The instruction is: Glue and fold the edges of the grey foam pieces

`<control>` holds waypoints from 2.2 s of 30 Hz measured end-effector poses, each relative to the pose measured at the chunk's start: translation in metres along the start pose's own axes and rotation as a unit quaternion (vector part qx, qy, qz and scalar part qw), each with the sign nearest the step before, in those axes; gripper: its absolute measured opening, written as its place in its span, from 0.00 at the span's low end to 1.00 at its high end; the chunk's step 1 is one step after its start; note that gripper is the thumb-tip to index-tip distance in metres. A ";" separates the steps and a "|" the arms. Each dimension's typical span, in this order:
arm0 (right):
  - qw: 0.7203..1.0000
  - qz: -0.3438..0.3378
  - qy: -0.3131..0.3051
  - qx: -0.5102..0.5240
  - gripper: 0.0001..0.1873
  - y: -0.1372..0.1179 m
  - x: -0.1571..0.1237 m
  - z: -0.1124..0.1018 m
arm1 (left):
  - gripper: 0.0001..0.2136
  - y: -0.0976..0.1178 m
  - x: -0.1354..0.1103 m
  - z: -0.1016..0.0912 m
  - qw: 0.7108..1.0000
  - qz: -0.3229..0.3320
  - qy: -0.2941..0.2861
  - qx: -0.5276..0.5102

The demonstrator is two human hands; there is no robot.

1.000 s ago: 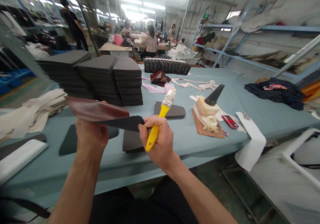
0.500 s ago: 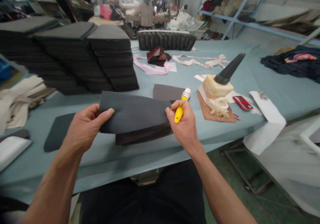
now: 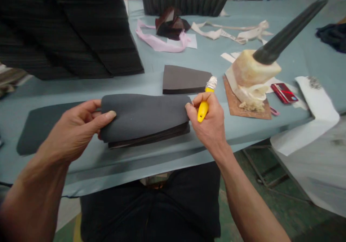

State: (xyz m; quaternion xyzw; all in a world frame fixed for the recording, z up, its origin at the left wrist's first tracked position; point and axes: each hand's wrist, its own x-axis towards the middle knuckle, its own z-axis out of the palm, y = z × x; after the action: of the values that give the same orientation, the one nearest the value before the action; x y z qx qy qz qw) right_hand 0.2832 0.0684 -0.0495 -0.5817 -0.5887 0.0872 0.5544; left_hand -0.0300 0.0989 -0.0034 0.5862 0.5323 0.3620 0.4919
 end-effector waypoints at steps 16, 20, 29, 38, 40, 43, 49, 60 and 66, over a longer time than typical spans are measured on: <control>0.999 -0.019 -0.014 -0.046 0.11 0.011 -0.006 0.007 | 0.15 -0.008 0.000 0.008 0.994 -0.028 0.101 0.014; 0.998 -0.012 -0.020 -0.066 0.10 0.008 -0.006 0.004 | 0.15 -0.006 -0.003 0.009 0.992 -0.044 0.111 0.024; 0.997 -0.014 -0.010 -0.069 0.11 0.005 -0.008 0.003 | 0.17 0.000 -0.012 0.009 0.990 -0.035 0.106 0.081; 0.998 0.017 -0.006 -0.064 0.12 0.000 -0.008 0.003 | 0.21 -0.008 -0.015 0.009 0.986 -0.055 0.098 0.124; 0.998 0.011 -0.011 -0.063 0.11 0.001 -0.008 0.003 | 0.21 -0.012 -0.015 0.009 0.983 -0.048 0.108 0.139; 0.997 0.010 -0.023 -0.073 0.12 0.006 -0.011 0.003 | 0.20 -0.015 -0.015 0.009 0.982 -0.042 0.113 0.147; 0.997 0.014 -0.018 -0.074 0.13 0.013 -0.015 0.004 | 0.21 -0.015 -0.014 0.009 0.981 -0.043 0.107 0.153; 0.997 0.024 -0.007 -0.071 0.13 0.020 -0.018 0.006 | 0.21 -0.023 -0.013 0.008 0.973 -0.074 0.117 0.187; 0.994 0.034 0.011 -0.101 0.13 0.020 -0.021 0.002 | 0.23 -0.014 -0.015 0.006 0.964 -0.078 0.153 0.201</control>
State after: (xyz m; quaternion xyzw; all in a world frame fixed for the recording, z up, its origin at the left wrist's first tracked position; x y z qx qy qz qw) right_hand 0.2873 0.0598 -0.0770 -0.6554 -0.5683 0.0390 0.4959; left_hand -0.0305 0.0820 -0.0173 0.5675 0.7072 0.2928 0.3035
